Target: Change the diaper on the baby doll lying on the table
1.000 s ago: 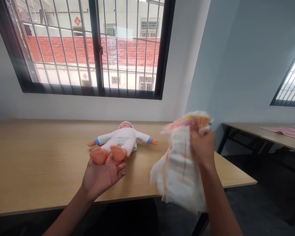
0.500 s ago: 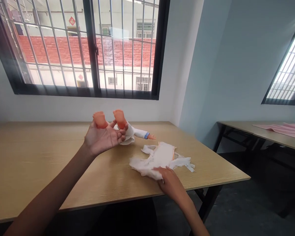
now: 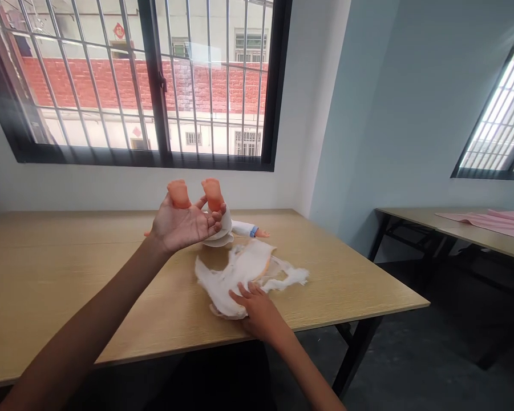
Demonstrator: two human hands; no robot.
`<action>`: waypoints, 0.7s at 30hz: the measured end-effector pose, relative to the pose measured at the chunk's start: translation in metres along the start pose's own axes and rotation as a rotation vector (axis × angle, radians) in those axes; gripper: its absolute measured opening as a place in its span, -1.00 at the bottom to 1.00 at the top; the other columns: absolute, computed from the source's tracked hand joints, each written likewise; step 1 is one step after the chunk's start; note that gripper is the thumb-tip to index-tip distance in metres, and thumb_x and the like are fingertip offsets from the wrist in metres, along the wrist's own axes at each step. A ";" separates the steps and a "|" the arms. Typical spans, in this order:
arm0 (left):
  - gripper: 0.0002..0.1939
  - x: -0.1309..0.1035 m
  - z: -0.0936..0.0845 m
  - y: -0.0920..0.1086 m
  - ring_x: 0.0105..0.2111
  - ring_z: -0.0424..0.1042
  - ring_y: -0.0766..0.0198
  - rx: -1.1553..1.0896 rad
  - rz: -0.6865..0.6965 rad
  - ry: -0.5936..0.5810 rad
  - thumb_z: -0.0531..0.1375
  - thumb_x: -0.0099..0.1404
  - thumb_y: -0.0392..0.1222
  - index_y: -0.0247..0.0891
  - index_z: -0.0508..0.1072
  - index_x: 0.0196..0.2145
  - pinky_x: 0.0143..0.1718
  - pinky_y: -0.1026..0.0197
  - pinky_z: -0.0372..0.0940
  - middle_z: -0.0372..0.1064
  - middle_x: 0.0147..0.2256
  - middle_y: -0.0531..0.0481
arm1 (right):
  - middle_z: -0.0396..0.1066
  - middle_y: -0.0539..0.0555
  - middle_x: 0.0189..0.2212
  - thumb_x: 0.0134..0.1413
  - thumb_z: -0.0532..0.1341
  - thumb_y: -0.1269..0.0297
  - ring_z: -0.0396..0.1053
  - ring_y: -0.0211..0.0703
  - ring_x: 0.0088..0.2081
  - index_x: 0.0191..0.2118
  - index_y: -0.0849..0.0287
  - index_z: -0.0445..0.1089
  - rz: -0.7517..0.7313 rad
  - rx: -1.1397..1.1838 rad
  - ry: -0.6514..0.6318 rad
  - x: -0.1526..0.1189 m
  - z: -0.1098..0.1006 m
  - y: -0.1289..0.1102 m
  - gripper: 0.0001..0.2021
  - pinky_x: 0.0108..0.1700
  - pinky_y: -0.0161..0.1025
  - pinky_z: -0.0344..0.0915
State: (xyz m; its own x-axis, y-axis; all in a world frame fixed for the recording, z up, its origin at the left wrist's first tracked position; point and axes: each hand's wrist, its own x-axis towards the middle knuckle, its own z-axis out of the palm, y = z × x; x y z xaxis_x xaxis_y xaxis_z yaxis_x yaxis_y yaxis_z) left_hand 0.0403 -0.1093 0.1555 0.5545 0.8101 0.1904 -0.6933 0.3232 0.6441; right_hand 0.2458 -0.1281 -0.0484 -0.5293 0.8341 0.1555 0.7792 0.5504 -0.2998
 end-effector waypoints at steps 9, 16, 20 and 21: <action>-0.45 0.016 0.008 0.002 -0.33 0.46 0.11 0.060 -0.025 -0.081 0.05 0.26 0.25 -0.19 0.22 0.03 -0.25 0.05 0.33 0.39 -0.15 -0.16 | -0.08 -0.03 0.39 0.13 0.09 0.47 -0.16 0.03 0.42 0.31 -0.10 0.17 -0.261 0.174 -0.131 0.046 -0.007 -0.016 -0.37 0.40 0.10 -0.23; -0.47 -0.012 -0.003 -0.023 -0.33 0.46 0.06 0.090 -0.021 -0.076 0.03 0.27 0.26 -0.24 0.30 -0.05 -0.25 0.07 0.33 0.41 -0.24 -0.19 | -0.06 0.02 0.40 0.18 0.08 0.42 -0.17 0.05 0.42 0.29 -0.05 0.22 -0.259 0.154 -0.098 0.047 -0.001 -0.016 -0.44 0.39 0.13 -0.22; -0.46 -0.043 -0.024 -0.063 -0.39 0.44 0.09 0.062 -0.040 -0.072 0.04 0.26 0.29 -0.21 0.30 -0.05 -0.29 0.07 0.30 0.43 -0.25 -0.17 | 0.18 0.13 0.30 0.17 0.07 0.43 0.04 0.04 0.34 0.19 0.08 0.34 -0.339 0.182 0.029 0.050 0.007 -0.015 -0.53 0.36 0.08 -0.06; -0.44 -0.050 -0.030 -0.075 -0.40 0.44 0.09 0.030 -0.029 -0.063 0.05 0.24 0.32 -0.19 0.29 -0.05 -0.28 0.05 0.30 0.42 -0.24 -0.16 | 0.28 0.17 0.22 0.16 0.07 0.44 0.14 0.04 0.29 0.10 0.15 0.40 -0.356 0.197 0.078 0.050 0.009 -0.015 -0.59 0.34 0.06 0.00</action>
State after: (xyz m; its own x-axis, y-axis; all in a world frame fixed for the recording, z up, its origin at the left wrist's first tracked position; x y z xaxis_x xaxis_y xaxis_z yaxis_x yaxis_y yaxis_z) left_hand 0.0509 -0.1594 0.0751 0.6027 0.7678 0.2174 -0.6633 0.3305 0.6715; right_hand 0.2046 -0.0945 -0.0447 -0.7217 0.5970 0.3504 0.4687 0.7939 -0.3872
